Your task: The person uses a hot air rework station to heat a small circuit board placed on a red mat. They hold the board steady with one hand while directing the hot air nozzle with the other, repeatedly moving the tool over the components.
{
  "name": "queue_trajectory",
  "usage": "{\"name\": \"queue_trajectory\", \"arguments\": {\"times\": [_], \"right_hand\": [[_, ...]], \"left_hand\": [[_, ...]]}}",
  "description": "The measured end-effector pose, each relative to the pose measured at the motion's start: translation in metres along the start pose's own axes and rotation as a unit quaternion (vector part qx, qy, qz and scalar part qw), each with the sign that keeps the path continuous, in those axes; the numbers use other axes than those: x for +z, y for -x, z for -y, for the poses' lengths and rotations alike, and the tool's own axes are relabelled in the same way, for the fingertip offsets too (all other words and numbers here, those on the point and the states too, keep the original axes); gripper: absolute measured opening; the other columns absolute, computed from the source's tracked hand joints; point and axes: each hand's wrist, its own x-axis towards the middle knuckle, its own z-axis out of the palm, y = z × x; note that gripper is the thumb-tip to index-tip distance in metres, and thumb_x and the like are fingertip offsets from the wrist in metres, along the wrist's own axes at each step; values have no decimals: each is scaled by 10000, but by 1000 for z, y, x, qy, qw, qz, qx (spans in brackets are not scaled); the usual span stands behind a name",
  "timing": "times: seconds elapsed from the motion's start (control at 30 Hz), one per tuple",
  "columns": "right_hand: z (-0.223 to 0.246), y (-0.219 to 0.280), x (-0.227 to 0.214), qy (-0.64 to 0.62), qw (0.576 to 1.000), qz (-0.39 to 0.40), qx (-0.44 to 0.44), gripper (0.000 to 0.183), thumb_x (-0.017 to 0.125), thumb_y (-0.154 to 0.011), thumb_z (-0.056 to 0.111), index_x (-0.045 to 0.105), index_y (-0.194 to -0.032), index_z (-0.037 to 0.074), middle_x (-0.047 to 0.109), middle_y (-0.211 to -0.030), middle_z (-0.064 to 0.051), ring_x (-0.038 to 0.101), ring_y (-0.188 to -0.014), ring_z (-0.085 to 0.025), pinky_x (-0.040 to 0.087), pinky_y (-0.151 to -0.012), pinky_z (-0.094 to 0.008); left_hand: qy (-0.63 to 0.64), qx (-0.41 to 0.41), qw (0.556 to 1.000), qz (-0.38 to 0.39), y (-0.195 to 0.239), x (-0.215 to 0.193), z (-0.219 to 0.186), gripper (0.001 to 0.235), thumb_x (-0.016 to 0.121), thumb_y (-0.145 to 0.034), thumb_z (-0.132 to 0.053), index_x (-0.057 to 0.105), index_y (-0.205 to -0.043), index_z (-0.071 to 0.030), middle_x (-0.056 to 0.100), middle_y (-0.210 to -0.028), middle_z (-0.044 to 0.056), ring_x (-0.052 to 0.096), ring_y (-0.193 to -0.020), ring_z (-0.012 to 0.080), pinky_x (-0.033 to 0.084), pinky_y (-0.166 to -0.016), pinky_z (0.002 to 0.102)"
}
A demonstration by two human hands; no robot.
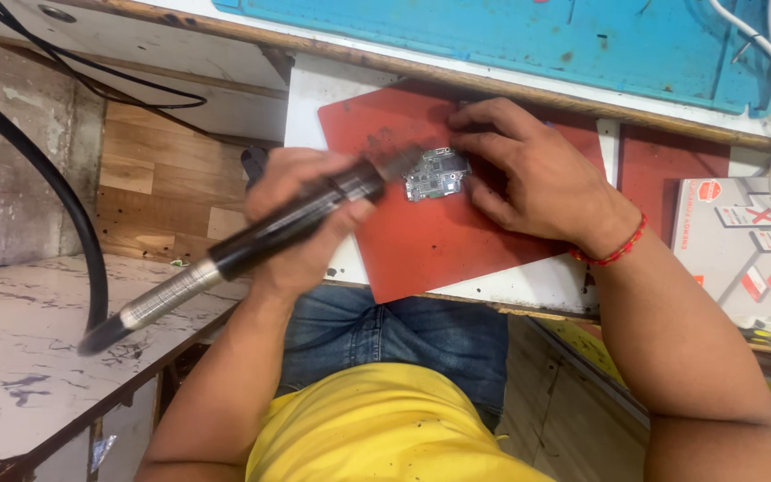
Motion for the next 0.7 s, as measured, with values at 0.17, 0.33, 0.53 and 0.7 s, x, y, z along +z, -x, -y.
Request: {"name": "queue_trajectory", "arguments": {"times": [0.17,0.33,0.53,0.7], "right_hand": [[1,-4,-5,3,1000,-6,9,371,725,-826,55,669,-1181,-39,586,-1345,-181,614,-1217,-357,527,-1010,-392],[0,-1,-4,17,1000,-2,18,381,713,-860,63,650,-1224,-30,582,-1376,-179,613,-1235,-352,530,-1044,-386],[4,-5,-3,32,999,18,-24,583,804,-756,181,635,-1280,-10,539,-1377,-213,547,-1256,-394,482,-1040,-444],[1,-4,0,7,1000,18,8,524,782,-799,142,637,-1282,-1,538,-1398,-200,562,-1274,-375,507,-1037,-415]], "left_hand": [[-66,42,996,31,-5,-5,-4,296,803,-940,-299,703,-1078,-57,739,-991,64,668,-982,207,539,-928,352],[-37,60,996,62,0,-7,-2,291,773,-920,-330,695,-1025,-71,742,-976,56,685,-954,210,538,-925,329],[-53,59,996,45,-4,-8,-2,324,771,-920,-329,697,-1043,-38,732,-977,80,684,-922,208,522,-912,340],[-86,-2,996,-16,-1,-7,-4,335,770,-955,-319,695,-1081,-18,717,-1016,96,666,-1028,234,528,-927,341]]}}
